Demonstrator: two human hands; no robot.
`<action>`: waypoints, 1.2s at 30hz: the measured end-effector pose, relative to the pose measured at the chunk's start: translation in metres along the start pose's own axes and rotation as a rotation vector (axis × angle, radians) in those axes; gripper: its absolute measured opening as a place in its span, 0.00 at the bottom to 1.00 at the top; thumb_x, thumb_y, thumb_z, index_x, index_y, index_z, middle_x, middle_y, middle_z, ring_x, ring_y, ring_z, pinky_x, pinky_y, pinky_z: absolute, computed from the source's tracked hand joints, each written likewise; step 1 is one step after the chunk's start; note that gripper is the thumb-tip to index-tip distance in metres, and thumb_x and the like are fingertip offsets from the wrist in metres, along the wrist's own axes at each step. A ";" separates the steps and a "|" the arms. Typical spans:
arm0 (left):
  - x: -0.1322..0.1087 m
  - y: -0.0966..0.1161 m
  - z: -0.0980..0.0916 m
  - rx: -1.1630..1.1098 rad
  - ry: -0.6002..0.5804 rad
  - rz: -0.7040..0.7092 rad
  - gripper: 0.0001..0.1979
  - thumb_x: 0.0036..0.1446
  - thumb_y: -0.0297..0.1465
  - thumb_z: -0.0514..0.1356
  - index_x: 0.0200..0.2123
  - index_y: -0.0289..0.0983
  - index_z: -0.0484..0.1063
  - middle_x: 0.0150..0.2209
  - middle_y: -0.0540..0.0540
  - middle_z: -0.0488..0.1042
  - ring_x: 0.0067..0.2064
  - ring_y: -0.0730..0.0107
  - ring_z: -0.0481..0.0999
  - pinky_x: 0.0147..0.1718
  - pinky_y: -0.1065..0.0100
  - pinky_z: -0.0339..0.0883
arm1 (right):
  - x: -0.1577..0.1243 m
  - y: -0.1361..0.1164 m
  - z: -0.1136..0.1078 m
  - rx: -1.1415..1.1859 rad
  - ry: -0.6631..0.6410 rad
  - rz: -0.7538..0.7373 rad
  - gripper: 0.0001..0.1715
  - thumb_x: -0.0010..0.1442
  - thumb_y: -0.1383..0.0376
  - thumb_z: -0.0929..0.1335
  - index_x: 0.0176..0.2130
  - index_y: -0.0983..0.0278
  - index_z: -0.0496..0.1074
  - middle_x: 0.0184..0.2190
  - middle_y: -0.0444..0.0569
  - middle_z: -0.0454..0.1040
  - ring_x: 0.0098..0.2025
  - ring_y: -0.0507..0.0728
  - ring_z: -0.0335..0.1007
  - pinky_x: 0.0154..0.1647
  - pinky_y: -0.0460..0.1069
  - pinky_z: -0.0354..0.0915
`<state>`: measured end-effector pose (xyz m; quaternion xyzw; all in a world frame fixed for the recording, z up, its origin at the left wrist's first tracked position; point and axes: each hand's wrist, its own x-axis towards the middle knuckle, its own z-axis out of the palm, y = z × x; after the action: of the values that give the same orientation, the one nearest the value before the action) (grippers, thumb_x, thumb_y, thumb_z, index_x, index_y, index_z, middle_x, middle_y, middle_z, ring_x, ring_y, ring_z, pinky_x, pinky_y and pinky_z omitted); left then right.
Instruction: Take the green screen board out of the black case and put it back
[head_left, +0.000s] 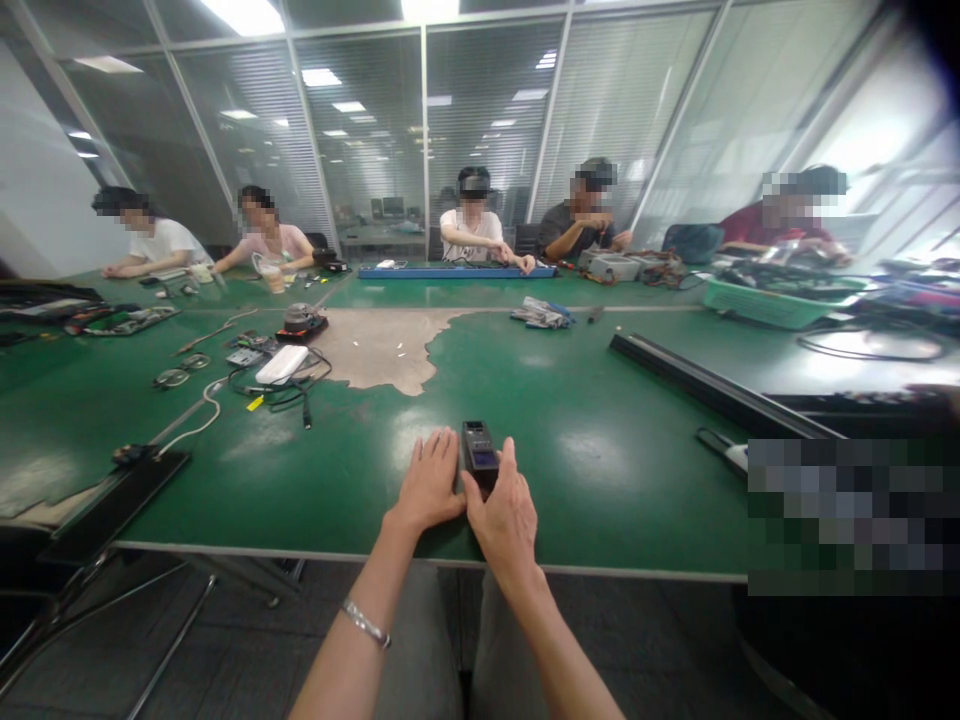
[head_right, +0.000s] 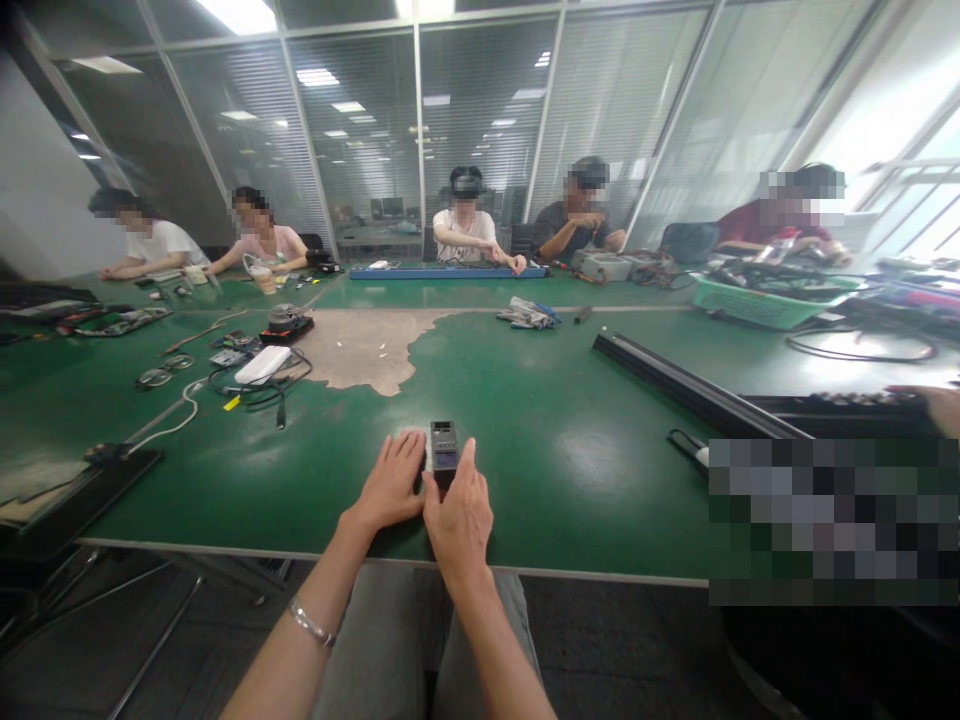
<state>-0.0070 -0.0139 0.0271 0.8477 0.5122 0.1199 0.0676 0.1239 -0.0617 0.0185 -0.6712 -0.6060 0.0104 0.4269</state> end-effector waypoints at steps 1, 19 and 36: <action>0.000 0.000 0.000 -0.003 -0.001 -0.002 0.43 0.54 0.40 0.54 0.69 0.29 0.44 0.70 0.38 0.46 0.71 0.52 0.40 0.67 0.49 0.32 | 0.000 0.001 0.001 0.016 0.020 -0.011 0.46 0.63 0.51 0.63 0.69 0.72 0.43 0.58 0.67 0.66 0.55 0.67 0.66 0.53 0.61 0.65; -0.001 -0.002 0.002 0.004 0.015 0.021 0.41 0.55 0.44 0.56 0.67 0.33 0.50 0.69 0.38 0.50 0.70 0.49 0.42 0.67 0.46 0.34 | 0.011 -0.011 -0.005 -0.013 -0.001 0.042 0.44 0.63 0.52 0.62 0.68 0.72 0.46 0.52 0.65 0.72 0.48 0.66 0.71 0.47 0.58 0.67; -0.002 0.000 0.000 0.003 0.046 0.026 0.42 0.59 0.59 0.49 0.67 0.38 0.53 0.69 0.38 0.52 0.70 0.48 0.44 0.66 0.44 0.36 | 0.028 0.047 -0.036 0.020 0.082 0.204 0.47 0.59 0.50 0.65 0.67 0.71 0.48 0.53 0.63 0.73 0.49 0.68 0.73 0.49 0.59 0.67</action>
<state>-0.0080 -0.0160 0.0263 0.8514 0.5028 0.1395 0.0531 0.1879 -0.0543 0.0282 -0.7250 -0.5164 0.0323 0.4547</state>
